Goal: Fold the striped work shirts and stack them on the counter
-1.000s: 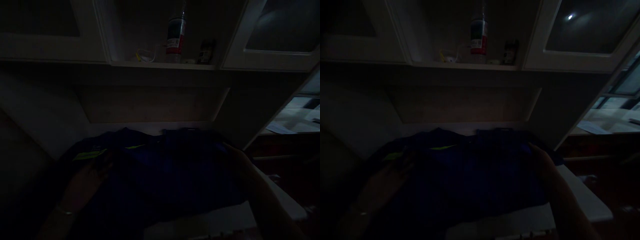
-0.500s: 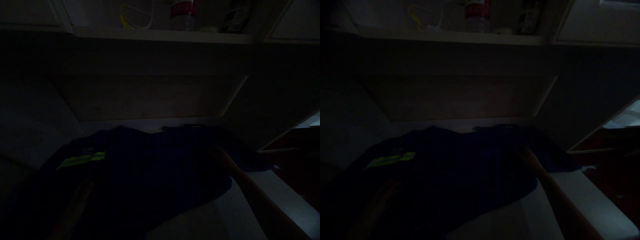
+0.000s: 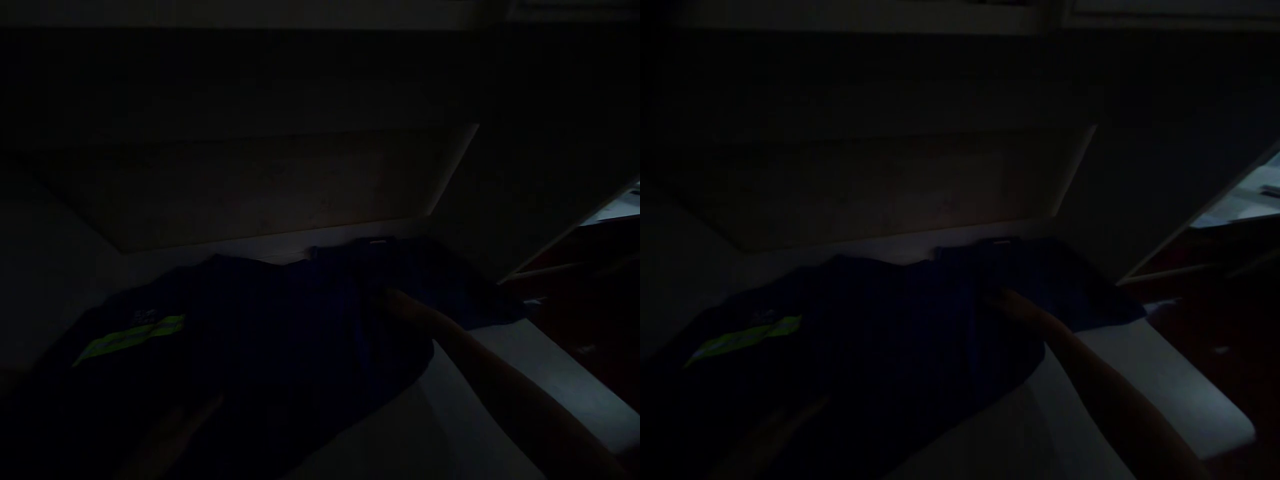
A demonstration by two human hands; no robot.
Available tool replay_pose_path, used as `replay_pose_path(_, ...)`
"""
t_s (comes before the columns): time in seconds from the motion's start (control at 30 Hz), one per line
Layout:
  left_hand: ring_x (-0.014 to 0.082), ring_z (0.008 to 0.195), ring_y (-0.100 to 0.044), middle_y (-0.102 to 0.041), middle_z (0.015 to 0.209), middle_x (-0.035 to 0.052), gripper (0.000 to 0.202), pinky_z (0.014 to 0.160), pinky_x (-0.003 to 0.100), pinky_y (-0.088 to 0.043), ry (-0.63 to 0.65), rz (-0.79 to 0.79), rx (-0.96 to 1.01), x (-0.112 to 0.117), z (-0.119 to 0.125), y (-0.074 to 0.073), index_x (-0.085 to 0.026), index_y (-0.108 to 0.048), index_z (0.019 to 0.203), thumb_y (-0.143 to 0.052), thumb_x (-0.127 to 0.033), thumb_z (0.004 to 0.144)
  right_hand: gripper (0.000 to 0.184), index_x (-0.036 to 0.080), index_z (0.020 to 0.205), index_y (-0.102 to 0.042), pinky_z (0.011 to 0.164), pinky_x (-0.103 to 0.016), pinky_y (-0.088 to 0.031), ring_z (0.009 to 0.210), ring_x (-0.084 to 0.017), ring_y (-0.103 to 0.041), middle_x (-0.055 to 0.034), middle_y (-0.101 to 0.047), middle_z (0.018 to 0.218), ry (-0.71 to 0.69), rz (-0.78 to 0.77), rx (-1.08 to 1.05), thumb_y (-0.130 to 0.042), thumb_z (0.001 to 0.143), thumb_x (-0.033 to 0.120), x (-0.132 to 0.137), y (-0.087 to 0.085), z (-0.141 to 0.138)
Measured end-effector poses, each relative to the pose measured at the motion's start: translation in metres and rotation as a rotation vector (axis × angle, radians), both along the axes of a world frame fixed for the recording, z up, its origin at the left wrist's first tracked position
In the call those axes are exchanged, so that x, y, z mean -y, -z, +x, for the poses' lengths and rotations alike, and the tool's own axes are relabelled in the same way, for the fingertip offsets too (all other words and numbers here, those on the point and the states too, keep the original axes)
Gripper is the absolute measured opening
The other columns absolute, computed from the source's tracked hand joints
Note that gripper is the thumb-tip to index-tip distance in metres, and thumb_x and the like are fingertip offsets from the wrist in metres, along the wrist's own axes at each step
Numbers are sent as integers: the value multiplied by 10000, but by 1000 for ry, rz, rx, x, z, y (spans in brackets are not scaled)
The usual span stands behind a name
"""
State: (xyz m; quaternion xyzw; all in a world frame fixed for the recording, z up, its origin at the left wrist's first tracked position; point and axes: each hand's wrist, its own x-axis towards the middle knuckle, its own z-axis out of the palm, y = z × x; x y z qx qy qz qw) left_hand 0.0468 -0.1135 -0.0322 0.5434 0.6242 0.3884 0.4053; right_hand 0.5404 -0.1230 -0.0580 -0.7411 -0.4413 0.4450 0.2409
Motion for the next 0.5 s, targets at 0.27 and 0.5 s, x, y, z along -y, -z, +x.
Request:
replay_pose_path(0.27,393,1243,-530,-689,1179,65,337,1050,588,-433,-178,-339,56,-36,97,-87,-231,-692,945,-749,-438,686,279,155,931,-673,650,-255,-520,723,-171,-637,-32,-707,810,99,369,152,-648,818,408,-40,-66,45)
replay_pose_path(0.5,326,1119,-632,-718,1142,71,533,976,458,-507,189,-209,339,-70,206,-69,-212,-673,1078,-813,-466,631,494,90,1119,-641,681,-327,-516,724,-197,-652,-145,-707,930,462,386,338,-633,824,486,-8,-90,188)
